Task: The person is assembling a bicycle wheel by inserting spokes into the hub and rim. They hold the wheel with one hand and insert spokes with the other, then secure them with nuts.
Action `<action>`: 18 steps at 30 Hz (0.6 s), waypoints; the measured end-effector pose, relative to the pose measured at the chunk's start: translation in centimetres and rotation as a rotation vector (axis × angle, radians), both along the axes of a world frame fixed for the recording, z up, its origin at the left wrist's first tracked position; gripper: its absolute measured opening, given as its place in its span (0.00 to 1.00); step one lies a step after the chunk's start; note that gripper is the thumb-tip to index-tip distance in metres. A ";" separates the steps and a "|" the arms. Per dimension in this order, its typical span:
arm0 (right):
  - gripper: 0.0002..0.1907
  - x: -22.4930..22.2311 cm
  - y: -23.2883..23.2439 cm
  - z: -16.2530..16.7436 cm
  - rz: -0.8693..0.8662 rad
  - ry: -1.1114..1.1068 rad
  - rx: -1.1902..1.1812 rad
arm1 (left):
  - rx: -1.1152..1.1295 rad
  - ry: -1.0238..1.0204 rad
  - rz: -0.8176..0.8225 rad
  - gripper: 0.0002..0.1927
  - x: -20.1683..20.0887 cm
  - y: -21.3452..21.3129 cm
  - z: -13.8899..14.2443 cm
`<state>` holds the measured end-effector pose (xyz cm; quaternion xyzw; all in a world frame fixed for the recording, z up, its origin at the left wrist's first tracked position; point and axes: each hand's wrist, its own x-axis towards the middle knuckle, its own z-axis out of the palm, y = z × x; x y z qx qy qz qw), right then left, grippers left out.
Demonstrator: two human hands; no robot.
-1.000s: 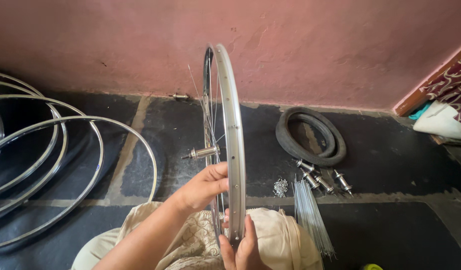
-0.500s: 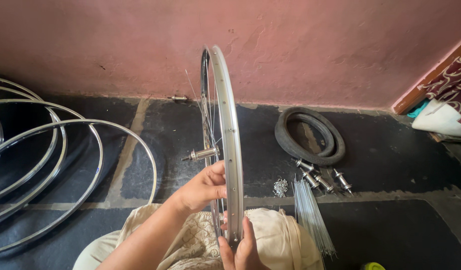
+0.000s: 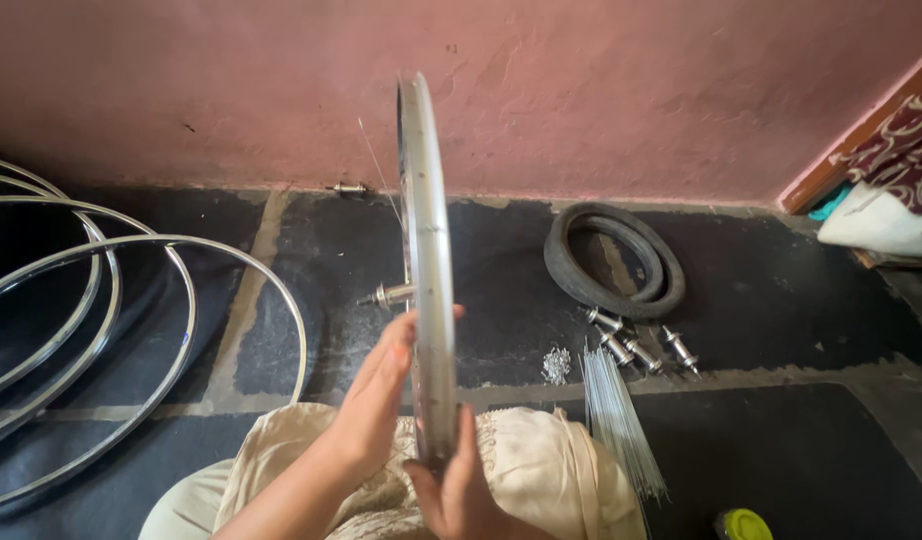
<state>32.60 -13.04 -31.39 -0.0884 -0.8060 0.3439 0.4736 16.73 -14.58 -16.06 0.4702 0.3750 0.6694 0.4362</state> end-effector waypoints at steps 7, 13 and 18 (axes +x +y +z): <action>0.41 -1.5 -0.1 5.6 0.187 -0.241 0.142 | -0.394 0.435 0.407 0.41 -2.8 -4.1 0.8; 0.30 -2.4 7.1 2.1 -0.077 -0.423 -0.288 | -0.237 0.256 0.242 0.43 -13.9 -5.9 0.6; 0.27 -4.0 14.5 -0.7 -0.166 -0.356 -0.441 | -0.149 0.148 0.065 0.42 -19.8 -5.7 0.8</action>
